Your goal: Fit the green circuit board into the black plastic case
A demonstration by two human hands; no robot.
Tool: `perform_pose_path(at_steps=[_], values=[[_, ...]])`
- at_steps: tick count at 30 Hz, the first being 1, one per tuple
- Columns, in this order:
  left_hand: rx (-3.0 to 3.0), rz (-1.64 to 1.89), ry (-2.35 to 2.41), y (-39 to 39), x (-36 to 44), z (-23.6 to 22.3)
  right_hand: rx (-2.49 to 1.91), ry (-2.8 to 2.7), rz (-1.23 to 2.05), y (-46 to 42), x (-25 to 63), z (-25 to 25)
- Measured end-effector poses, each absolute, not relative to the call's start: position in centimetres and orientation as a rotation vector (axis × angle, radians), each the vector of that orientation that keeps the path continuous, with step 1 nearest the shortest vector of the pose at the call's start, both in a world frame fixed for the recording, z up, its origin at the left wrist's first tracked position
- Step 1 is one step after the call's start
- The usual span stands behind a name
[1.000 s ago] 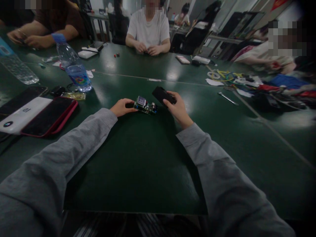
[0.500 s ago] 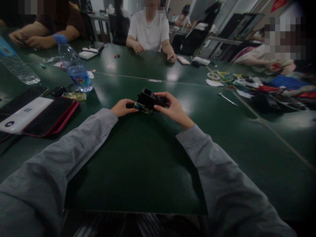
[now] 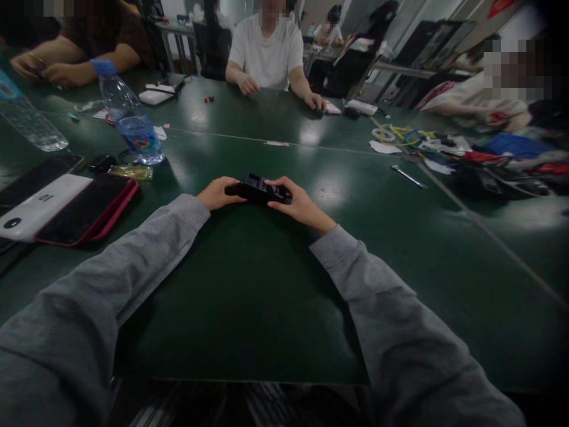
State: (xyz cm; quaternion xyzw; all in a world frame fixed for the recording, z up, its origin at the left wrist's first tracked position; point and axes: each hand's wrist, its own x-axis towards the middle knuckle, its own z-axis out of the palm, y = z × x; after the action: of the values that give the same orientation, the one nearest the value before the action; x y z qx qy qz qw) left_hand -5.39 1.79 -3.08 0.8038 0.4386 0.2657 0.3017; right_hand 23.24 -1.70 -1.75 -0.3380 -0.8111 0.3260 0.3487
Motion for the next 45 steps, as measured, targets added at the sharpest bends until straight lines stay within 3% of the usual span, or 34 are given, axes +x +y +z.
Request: perform_pose_path(at_steps=[45], values=[[2.154, 0.707, 1.159, 1.81, -5.47, -3.07, -0.912, -2.064, 0.875, -2.15, 23.1, -1.38]])
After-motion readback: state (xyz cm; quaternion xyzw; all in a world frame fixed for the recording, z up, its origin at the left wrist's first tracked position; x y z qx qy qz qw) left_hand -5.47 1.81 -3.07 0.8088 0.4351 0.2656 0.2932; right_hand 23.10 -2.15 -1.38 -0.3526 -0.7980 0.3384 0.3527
